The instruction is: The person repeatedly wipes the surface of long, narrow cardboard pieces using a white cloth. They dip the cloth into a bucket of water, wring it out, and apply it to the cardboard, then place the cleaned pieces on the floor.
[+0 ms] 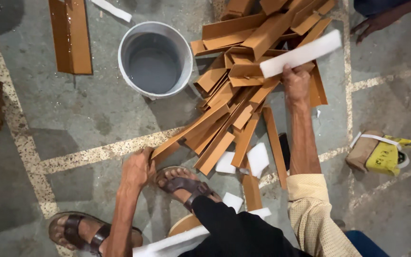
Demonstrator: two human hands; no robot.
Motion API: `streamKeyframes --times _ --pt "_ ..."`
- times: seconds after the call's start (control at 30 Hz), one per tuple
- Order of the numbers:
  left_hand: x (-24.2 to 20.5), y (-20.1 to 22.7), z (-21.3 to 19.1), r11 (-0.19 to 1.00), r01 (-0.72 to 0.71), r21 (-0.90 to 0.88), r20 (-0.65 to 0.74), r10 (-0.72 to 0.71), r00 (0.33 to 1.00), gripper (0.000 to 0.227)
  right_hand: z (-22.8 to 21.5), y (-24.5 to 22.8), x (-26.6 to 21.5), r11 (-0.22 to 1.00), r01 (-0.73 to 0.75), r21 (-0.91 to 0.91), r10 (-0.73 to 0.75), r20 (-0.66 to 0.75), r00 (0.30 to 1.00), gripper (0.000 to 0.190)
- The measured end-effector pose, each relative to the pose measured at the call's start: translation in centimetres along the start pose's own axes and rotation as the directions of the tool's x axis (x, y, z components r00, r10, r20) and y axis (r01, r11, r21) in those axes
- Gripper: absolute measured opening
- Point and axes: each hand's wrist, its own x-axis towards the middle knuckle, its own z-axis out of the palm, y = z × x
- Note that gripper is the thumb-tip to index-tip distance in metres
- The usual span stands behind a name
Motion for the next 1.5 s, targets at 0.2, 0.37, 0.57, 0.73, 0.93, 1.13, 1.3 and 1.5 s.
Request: streamKeyframes --times 0.2,0.37,0.57,0.73,0.93,1.13,1.3,1.5 --pt "0.5 -0.3 0.3 0.997 0.057 0.057 0.014 -0.058 0.998 0.021 -0.8 -0.2 -0.5 0.889 0.171 -0.424 -0.204 -0.034 0.978 0.027" --pt "-0.8 0.9 -3.7 0.987 0.131 0.098 0.053 -0.136 0.989 0.026 -0.7 -0.4 -4.7 0.944 0.205 -0.259 -0.234 -0.085 0.968 0.026" --pt "-4.8 3.1 -12.4 0.912 0.402 0.084 0.01 -0.404 0.915 0.036 2.6 -1.0 -16.2 0.937 -0.106 0.334 0.009 0.279 0.96 0.035" --pt "-7.2 2.5 -16.5 0.898 0.43 0.094 -0.13 -0.417 0.9 0.047 7.6 -2.8 -20.2 0.833 -0.305 0.461 0.123 0.383 0.915 0.045" --pt "-7.3 -2.8 -12.9 0.916 0.396 0.07 -0.258 -0.367 0.894 0.063 11.8 -0.7 -20.4 0.926 -0.177 0.333 0.034 0.395 0.918 0.035" --pt "-6.1 -3.9 -5.5 0.968 0.199 0.156 -0.325 -0.14 0.935 0.055 14.5 -1.0 -21.3 0.978 0.168 -0.124 -0.087 0.492 0.866 0.025" --pt "-6.1 -5.6 -3.9 0.918 0.208 0.337 -0.414 -0.054 0.909 0.045 16.7 -2.2 -22.1 0.989 0.144 -0.024 -0.113 0.498 0.86 0.027" --pt "-6.4 -11.2 -10.7 0.85 0.514 -0.118 0.384 -0.438 0.813 0.036 15.8 -1.4 -21.4 0.991 0.123 0.044 -0.128 0.511 0.85 0.025"
